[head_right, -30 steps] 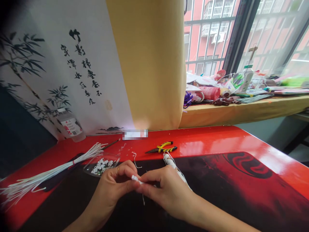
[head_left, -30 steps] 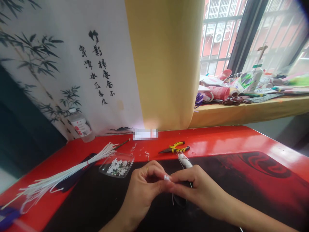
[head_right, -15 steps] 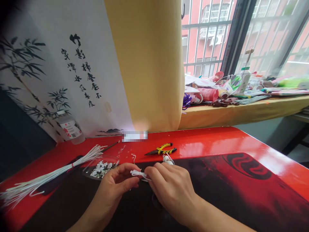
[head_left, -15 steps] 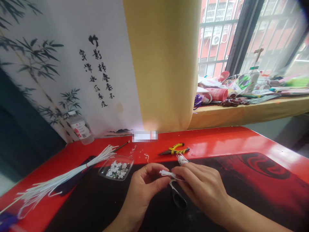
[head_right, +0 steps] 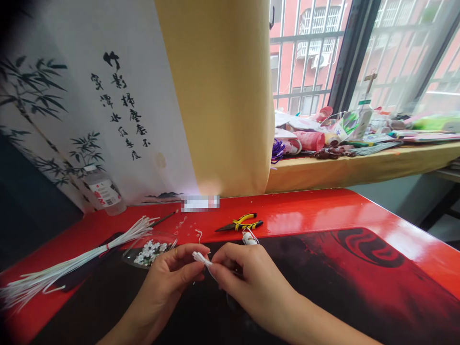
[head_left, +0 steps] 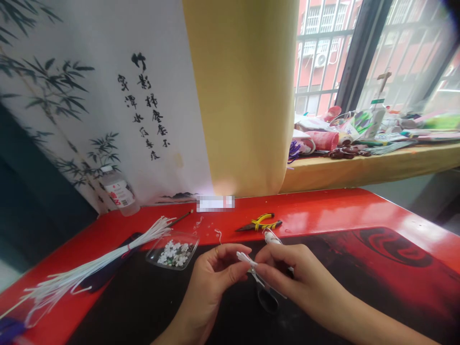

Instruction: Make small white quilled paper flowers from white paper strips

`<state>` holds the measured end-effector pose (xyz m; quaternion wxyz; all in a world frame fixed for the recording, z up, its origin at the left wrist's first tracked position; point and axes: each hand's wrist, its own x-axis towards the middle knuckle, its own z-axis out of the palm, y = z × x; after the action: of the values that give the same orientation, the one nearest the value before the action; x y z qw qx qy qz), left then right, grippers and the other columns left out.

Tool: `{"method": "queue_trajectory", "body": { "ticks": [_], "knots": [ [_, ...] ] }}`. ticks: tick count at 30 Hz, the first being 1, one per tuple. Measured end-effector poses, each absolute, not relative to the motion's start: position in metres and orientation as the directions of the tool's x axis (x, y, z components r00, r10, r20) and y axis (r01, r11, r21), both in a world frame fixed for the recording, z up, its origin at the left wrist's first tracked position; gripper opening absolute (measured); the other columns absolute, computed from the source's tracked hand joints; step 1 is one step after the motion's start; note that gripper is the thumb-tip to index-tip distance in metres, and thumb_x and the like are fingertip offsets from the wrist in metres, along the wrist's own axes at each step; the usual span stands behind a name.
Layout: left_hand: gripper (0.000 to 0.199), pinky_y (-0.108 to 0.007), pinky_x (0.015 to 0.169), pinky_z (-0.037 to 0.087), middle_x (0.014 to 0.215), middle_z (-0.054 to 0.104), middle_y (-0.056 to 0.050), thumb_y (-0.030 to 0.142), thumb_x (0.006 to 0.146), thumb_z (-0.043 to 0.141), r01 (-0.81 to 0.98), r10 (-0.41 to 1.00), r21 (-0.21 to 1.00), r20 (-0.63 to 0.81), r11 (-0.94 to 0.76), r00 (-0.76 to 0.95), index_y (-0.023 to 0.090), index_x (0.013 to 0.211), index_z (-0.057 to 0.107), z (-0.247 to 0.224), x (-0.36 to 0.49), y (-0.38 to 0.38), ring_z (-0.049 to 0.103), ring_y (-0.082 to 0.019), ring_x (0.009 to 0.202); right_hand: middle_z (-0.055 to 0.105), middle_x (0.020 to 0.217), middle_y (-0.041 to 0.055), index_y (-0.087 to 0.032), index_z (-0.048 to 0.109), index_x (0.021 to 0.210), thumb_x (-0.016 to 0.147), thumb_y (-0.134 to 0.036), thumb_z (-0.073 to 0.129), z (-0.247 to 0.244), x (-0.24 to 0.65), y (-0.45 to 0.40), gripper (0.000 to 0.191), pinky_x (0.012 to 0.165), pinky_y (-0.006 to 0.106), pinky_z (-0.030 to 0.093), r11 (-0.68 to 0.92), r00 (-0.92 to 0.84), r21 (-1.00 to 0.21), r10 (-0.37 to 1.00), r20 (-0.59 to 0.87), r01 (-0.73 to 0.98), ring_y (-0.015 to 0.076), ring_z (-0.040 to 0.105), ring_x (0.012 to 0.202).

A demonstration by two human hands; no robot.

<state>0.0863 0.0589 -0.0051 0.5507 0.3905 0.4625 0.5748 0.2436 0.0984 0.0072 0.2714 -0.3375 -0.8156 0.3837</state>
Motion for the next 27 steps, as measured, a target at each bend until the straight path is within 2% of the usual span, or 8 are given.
{"method": "queue_trajectory", "body": {
  "ticks": [6, 12, 16, 18, 21, 24, 27],
  "knots": [
    [0.004, -0.02, 0.059, 0.042, 0.064, 0.065, -0.001, 0.018, 0.062, 0.069, -0.158, 0.993, 0.987, -0.026, 0.007, -0.117, 0.015, 0.063, 0.067, -0.004, 0.087, 0.06, 0.054, -0.012, 0.063, 0.054, 0.056, -0.0025, -0.017, 0.057, 0.07, 0.081, -0.028, 0.047, 0.001, 0.24, 0.098, 0.018, 0.046, 0.019, 0.034, 0.463, -0.591, -0.802, 0.787, 0.178, 0.376, 0.0084, 0.045, 0.048],
    [0.005, -0.021, 0.066, 0.042, 0.065, 0.066, 0.0, 0.021, 0.064, 0.068, -0.033, 0.985, 0.999, 0.027, -0.033, -0.172, 0.016, 0.065, 0.067, -0.005, 0.088, 0.058, 0.057, -0.013, 0.066, 0.059, 0.055, -0.0018, -0.019, 0.059, 0.069, 0.079, -0.029, 0.048, -0.007, 0.239, 0.096, 0.018, 0.047, 0.02, 0.036, 0.453, -0.548, -0.771, 0.82, 0.165, 0.447, 0.0096, 0.049, 0.049],
    [0.007, -0.021, 0.066, 0.043, 0.067, 0.066, 0.0, 0.023, 0.064, 0.068, 0.004, 0.982, 0.999, 0.039, -0.039, -0.186, 0.017, 0.066, 0.067, -0.011, 0.086, 0.058, 0.057, -0.013, 0.067, 0.06, 0.056, -0.0018, -0.02, 0.061, 0.069, 0.079, -0.031, 0.049, -0.009, 0.238, 0.096, 0.019, 0.047, 0.02, 0.037, 0.394, -0.529, -0.811, 0.839, 0.125, 0.432, 0.0099, 0.051, 0.049],
    [0.008, -0.02, 0.064, 0.043, 0.067, 0.066, 0.0, 0.024, 0.064, 0.069, -0.014, 0.982, 1.0, 0.017, -0.02, -0.19, 0.017, 0.067, 0.067, -0.013, 0.085, 0.059, 0.057, -0.013, 0.066, 0.062, 0.06, -0.0014, -0.02, 0.061, 0.071, 0.08, -0.033, 0.049, -0.01, 0.237, 0.097, 0.019, 0.047, 0.02, 0.037, 0.332, -0.541, -0.864, 0.837, 0.085, 0.378, 0.0099, 0.052, 0.051],
    [0.009, -0.02, 0.061, 0.043, 0.069, 0.065, 0.0, 0.024, 0.066, 0.068, -0.137, 0.99, 0.99, -0.038, 0.019, -0.133, 0.016, 0.071, 0.067, -0.015, 0.085, 0.063, 0.055, -0.011, 0.063, 0.063, 0.064, -0.0005, -0.019, 0.061, 0.072, 0.082, -0.036, 0.046, -0.013, 0.236, 0.099, 0.024, 0.049, 0.02, 0.039, 0.253, -0.562, -0.92, 0.826, 0.044, 0.3, 0.01, 0.054, 0.054],
    [0.008, -0.023, 0.065, 0.045, 0.073, 0.065, -0.002, 0.021, 0.067, 0.066, -0.257, 0.998, 0.964, -0.069, 0.064, -0.01, 0.015, 0.073, 0.067, -0.015, 0.086, 0.064, 0.057, -0.013, 0.066, 0.06, 0.061, -0.0008, -0.018, 0.061, 0.07, 0.081, -0.04, 0.046, -0.015, 0.236, 0.1, 0.028, 0.051, 0.02, 0.039, 0.231, -0.554, -0.931, 0.831, 0.038, 0.282, 0.0099, 0.052, 0.055],
    [0.01, -0.026, 0.068, 0.046, 0.075, 0.065, -0.004, 0.018, 0.066, 0.067, -0.299, 0.995, 0.949, -0.099, 0.095, 0.001, 0.013, 0.075, 0.067, -0.015, 0.086, 0.064, 0.058, -0.015, 0.07, 0.059, 0.062, -0.0012, -0.018, 0.062, 0.074, 0.081, -0.035, 0.049, -0.014, 0.235, 0.101, 0.023, 0.053, 0.02, 0.039, 0.215, -0.574, -0.952, 0.817, 0.053, 0.219, 0.0098, 0.052, 0.057]
  ]
}}
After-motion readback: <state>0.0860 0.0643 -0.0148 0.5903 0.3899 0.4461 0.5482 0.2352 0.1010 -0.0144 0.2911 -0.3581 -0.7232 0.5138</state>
